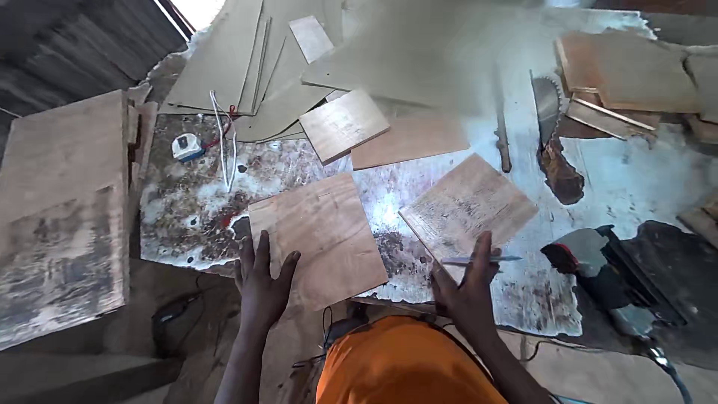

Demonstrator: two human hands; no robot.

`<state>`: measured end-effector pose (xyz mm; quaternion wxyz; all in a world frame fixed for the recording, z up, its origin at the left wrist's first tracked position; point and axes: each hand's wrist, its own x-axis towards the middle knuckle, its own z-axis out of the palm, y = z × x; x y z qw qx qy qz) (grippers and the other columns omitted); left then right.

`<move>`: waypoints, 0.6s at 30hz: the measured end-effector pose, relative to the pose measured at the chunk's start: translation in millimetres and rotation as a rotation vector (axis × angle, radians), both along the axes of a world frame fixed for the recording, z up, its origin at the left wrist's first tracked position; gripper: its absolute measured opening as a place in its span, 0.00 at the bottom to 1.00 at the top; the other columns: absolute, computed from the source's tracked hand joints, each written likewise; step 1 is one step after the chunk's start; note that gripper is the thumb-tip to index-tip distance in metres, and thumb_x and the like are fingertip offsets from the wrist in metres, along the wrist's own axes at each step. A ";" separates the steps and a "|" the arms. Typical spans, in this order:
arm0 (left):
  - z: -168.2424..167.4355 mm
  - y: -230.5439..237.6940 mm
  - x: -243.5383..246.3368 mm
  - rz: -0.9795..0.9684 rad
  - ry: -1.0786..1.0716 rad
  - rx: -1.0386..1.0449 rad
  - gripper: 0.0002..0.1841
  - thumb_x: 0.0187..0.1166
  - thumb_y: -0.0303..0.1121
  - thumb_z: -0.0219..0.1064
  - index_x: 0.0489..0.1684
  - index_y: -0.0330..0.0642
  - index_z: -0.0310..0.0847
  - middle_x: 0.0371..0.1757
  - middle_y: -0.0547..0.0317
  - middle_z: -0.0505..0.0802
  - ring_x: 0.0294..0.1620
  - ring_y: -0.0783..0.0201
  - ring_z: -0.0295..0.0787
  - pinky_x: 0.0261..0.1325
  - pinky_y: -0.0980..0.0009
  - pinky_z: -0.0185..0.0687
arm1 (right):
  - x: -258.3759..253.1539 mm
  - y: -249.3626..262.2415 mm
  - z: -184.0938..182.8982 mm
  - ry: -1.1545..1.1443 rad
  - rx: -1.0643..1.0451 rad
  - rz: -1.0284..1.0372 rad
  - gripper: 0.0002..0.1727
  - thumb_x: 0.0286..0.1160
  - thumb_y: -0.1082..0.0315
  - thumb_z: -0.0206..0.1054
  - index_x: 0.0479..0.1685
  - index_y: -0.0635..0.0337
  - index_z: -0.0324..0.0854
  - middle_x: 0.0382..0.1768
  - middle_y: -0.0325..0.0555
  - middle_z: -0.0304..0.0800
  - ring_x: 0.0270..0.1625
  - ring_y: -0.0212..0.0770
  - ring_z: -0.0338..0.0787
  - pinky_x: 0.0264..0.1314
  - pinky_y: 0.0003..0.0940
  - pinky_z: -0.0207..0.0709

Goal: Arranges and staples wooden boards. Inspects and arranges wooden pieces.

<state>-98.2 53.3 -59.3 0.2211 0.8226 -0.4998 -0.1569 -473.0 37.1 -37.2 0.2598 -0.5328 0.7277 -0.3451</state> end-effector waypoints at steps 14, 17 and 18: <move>-0.7 -5.5 -4.2 0.009 -0.030 0.036 0.50 0.72 0.75 0.54 0.95 0.58 0.54 0.97 0.49 0.48 0.97 0.40 0.36 0.90 0.29 0.28 | -117.3 -99.6 -20.0 0.520 -0.207 0.563 0.70 0.43 0.13 0.67 0.93 0.45 0.59 0.88 0.35 0.68 0.95 0.52 0.49 0.93 0.73 0.29; 0.2 -10.6 -13.4 0.007 -0.060 0.055 0.49 0.73 0.74 0.54 0.95 0.58 0.53 0.97 0.45 0.48 0.96 0.37 0.36 0.90 0.29 0.31 | -70.4 -66.3 -16.3 0.543 -0.150 0.424 0.68 0.46 0.15 0.66 0.93 0.48 0.58 0.89 0.40 0.67 0.95 0.56 0.50 0.92 0.75 0.27; 0.0 -12.8 -16.2 0.005 -0.064 0.064 0.49 0.73 0.74 0.54 0.95 0.59 0.52 0.97 0.46 0.48 0.96 0.37 0.36 0.90 0.29 0.32 | -57.7 -56.8 -16.9 0.552 -0.134 0.406 0.68 0.48 0.15 0.64 0.94 0.47 0.58 0.90 0.41 0.65 0.95 0.57 0.49 0.91 0.76 0.26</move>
